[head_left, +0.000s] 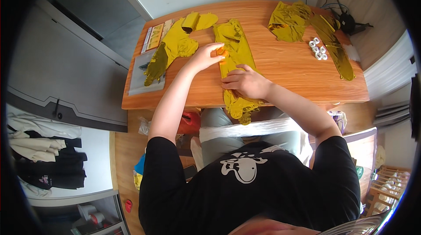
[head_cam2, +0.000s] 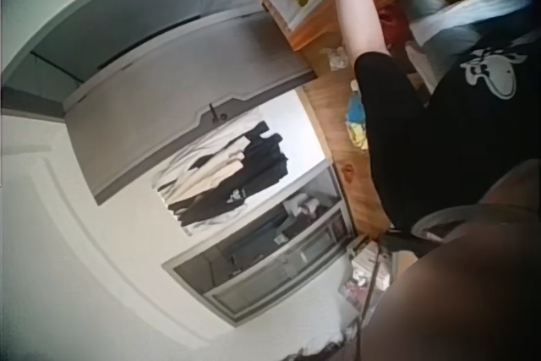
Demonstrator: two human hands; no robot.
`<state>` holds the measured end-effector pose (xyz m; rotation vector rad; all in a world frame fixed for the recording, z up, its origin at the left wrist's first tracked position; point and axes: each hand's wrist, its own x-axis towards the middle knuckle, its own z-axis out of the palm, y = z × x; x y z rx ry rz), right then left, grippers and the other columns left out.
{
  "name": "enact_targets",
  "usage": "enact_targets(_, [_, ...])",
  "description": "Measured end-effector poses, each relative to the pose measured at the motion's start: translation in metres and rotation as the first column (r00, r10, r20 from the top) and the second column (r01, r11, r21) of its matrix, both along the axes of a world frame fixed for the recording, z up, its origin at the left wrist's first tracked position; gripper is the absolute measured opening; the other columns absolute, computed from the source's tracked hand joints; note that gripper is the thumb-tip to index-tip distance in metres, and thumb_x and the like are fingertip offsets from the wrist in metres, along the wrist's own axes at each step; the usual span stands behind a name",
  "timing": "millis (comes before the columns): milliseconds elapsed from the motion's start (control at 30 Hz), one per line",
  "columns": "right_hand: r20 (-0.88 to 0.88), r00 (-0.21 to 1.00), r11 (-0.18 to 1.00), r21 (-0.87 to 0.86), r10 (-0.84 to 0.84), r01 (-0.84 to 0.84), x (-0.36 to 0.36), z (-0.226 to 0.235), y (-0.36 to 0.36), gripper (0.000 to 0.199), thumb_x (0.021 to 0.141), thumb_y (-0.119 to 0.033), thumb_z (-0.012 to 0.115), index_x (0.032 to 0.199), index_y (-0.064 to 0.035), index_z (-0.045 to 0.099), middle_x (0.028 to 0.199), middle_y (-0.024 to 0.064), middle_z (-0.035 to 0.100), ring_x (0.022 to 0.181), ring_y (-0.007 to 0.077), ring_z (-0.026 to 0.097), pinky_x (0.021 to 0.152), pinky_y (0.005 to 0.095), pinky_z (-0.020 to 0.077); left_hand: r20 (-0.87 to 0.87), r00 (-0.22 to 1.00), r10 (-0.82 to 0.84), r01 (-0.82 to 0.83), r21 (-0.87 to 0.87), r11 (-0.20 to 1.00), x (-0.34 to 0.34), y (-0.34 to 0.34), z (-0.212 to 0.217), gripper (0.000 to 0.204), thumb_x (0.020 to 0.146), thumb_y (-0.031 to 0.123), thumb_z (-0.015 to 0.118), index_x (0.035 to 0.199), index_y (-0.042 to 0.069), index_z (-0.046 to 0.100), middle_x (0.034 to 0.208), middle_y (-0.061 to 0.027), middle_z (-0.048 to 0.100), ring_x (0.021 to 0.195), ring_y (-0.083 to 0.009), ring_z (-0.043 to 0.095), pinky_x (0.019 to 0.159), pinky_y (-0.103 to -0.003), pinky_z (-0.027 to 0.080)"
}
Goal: Folding gold foil balloons and placing them into a plastic bag with a cardboard backing.
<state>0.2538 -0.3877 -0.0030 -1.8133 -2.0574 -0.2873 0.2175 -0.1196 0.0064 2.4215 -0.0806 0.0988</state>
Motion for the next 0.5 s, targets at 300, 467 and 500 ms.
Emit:
enact_targets(300, [-0.087,0.996,1.000,-0.002,0.023,-0.023,0.000,0.000,0.002,0.034,0.090,-0.013,0.068,0.123,-0.0186,0.074,0.134,-0.0018,0.068,0.125,0.0180,0.059,0.107,0.0447,0.0411,0.099,0.841,0.532,-0.536,0.016,0.844,0.076,0.033,-0.004,0.053,0.098,0.038,0.067,0.139,0.006,0.059,0.114,-0.0115,0.074,0.109,-0.0254,0.069,0.096,-0.039,0.052])
enact_targets(467, [-0.132,0.991,0.999,-0.037,0.009,-0.014,0.001,0.000,-0.002,0.036,0.089,-0.012,0.068,0.124,-0.0181,0.073,0.136,-0.0007,0.067,0.126,0.0195,0.060,0.108,0.0435,0.0403,0.106,0.901,0.420,-0.424,0.019,0.905,0.103,0.036,0.004,0.062,0.096,0.038,0.069,0.146,0.005,0.051,0.112,-0.0109,0.074,0.105,-0.0231,0.071,0.091,-0.039,0.052])
enact_targets(500, [-0.127,0.992,0.999,-0.032,0.011,-0.015,0.000,0.002,-0.001,0.036,0.089,-0.012,0.068,0.124,-0.0181,0.073,0.136,-0.0007,0.067,0.126,0.0195,0.060,0.108,0.0435,0.0403,0.112,0.900,0.421,-0.426,0.021,0.905,0.106,0.041,0.004,0.062,0.096,0.038,0.069,0.146,0.005,0.051,0.112,-0.0109,0.074,0.105,-0.0231,0.071,0.091,-0.039,0.052])
